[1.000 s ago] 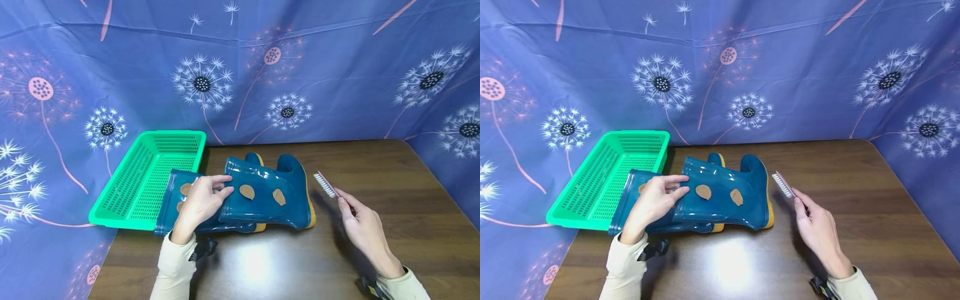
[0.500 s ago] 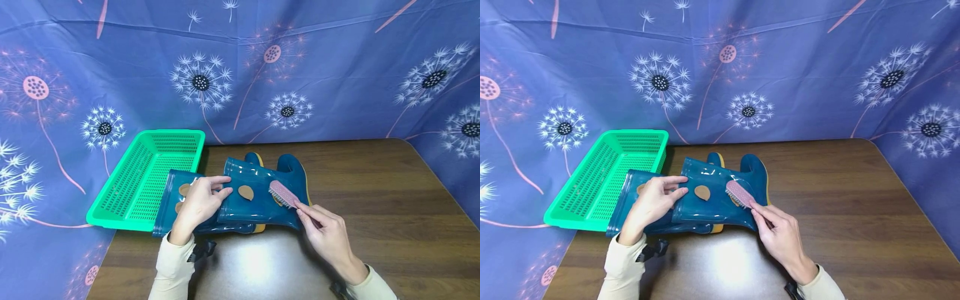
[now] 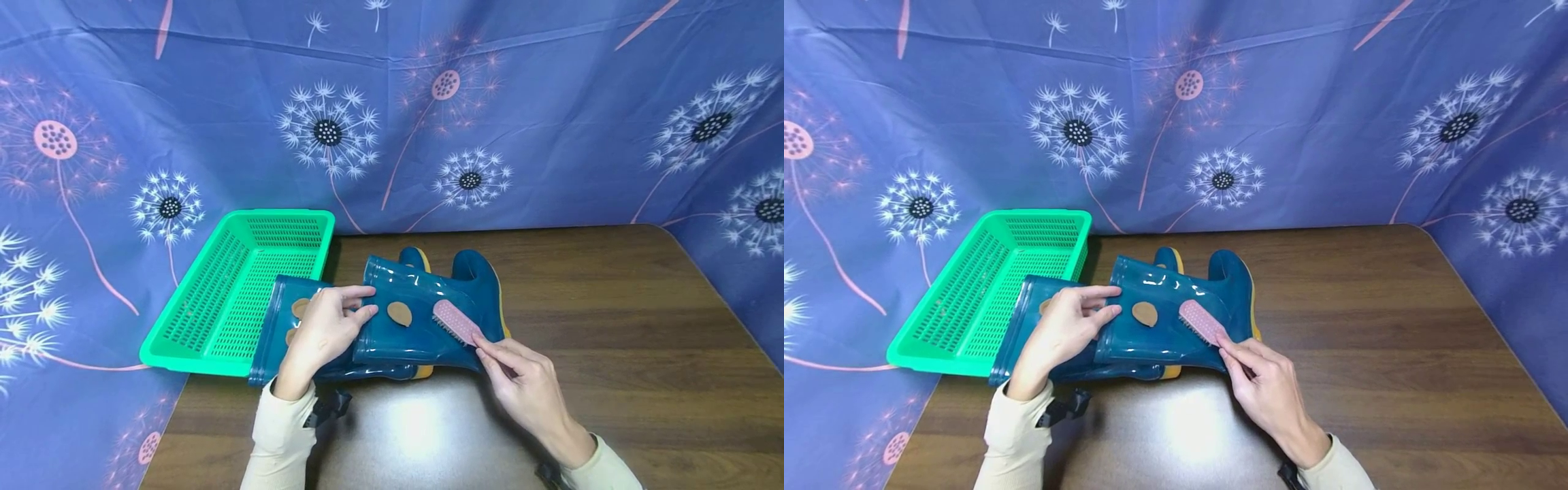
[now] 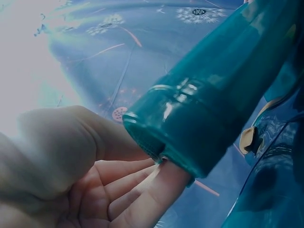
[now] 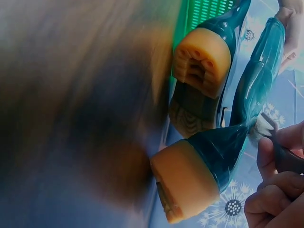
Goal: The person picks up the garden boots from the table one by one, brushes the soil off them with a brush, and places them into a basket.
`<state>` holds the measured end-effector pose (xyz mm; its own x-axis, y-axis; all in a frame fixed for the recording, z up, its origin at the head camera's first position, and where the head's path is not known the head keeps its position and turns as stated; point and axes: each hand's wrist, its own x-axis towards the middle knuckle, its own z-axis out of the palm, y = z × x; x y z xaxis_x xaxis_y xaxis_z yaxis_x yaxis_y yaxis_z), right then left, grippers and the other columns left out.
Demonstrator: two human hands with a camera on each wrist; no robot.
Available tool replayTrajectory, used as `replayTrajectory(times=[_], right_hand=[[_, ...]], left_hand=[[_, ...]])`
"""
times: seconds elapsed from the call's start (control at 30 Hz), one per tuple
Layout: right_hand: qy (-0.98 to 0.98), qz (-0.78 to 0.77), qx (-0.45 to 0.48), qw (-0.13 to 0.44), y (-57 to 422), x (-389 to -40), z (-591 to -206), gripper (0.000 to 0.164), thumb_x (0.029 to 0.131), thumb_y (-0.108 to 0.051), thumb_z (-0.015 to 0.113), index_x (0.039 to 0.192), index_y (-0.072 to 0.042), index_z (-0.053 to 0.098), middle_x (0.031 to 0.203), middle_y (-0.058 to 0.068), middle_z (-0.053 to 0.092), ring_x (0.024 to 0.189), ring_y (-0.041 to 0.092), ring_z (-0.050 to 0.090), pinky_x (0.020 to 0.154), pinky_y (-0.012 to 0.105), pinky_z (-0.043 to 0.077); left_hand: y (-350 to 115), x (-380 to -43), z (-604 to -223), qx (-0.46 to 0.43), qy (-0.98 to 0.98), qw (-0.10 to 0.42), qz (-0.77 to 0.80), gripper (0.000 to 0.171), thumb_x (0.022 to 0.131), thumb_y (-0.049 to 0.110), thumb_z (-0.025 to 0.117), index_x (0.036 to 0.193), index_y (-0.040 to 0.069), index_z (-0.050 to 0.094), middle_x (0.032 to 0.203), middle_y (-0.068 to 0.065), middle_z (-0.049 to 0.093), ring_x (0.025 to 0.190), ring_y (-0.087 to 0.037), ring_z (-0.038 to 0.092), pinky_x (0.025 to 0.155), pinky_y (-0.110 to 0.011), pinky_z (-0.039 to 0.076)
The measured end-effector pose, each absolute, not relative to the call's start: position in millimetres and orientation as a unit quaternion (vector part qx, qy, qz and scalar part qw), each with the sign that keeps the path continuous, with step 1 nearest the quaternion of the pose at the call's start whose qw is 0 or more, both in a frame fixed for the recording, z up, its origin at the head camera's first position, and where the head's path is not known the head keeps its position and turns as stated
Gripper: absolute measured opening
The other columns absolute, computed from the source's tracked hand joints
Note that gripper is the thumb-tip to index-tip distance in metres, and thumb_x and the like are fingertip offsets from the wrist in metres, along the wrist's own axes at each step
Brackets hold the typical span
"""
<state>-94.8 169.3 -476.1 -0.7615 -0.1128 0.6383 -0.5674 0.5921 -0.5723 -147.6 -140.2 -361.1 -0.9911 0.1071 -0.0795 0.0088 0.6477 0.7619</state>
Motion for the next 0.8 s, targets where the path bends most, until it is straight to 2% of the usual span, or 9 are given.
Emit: replayTrajectory(times=[0.37, 0.53, 0.73, 0.8], right_hand=[[-0.85, 0.402, 0.2, 0.277, 175, -97, -476, 0.035, 0.084, 0.003, 0.084, 0.115, -0.013, 0.085, 0.087, -0.002, 0.078, 0.067, -0.006, 0.05, 0.054, 0.009, 0.038], [-0.855, 0.396, 0.192, 0.272, 177, -97, -475, 0.034, 0.084, 0.002, 0.084, 0.114, -0.012, 0.085, 0.086, -0.001, 0.079, 0.065, -0.005, 0.049, 0.052, 0.009, 0.036], [-0.857, 0.395, 0.186, 0.273, 179, -96, -474, 0.033, 0.083, 0.002, 0.085, 0.113, -0.012, 0.085, 0.086, 0.0, 0.079, 0.063, -0.005, 0.048, 0.051, 0.009, 0.034], [-0.857, 0.396, 0.186, 0.274, 180, -96, -474, 0.033, 0.083, 0.003, 0.085, 0.113, -0.012, 0.085, 0.086, 0.0, 0.079, 0.063, -0.005, 0.048, 0.051, 0.009, 0.034]], left_hand=[[-143, -147, -362, 0.034, 0.902, 0.063, 0.425, 0.036, 0.1, 0.018, 0.076, 0.136, 0.013, 0.074, 0.125, -0.015, 0.077, 0.071, -0.013, 0.07, 0.063, -0.032, 0.051], [-143, -147, -362, 0.036, 0.902, 0.062, 0.426, 0.036, 0.1, 0.018, 0.076, 0.136, 0.013, 0.074, 0.125, -0.015, 0.077, 0.073, -0.013, 0.071, 0.065, -0.032, 0.053], [-143, -148, -362, 0.035, 0.902, 0.063, 0.425, 0.036, 0.1, 0.018, 0.076, 0.136, 0.013, 0.074, 0.126, -0.014, 0.077, 0.084, -0.013, 0.075, 0.075, -0.031, 0.057], [-144, -148, -362, 0.036, 0.902, 0.064, 0.426, 0.036, 0.1, 0.018, 0.076, 0.136, 0.013, 0.074, 0.125, -0.014, 0.078, 0.081, -0.014, 0.074, 0.073, -0.031, 0.057]])
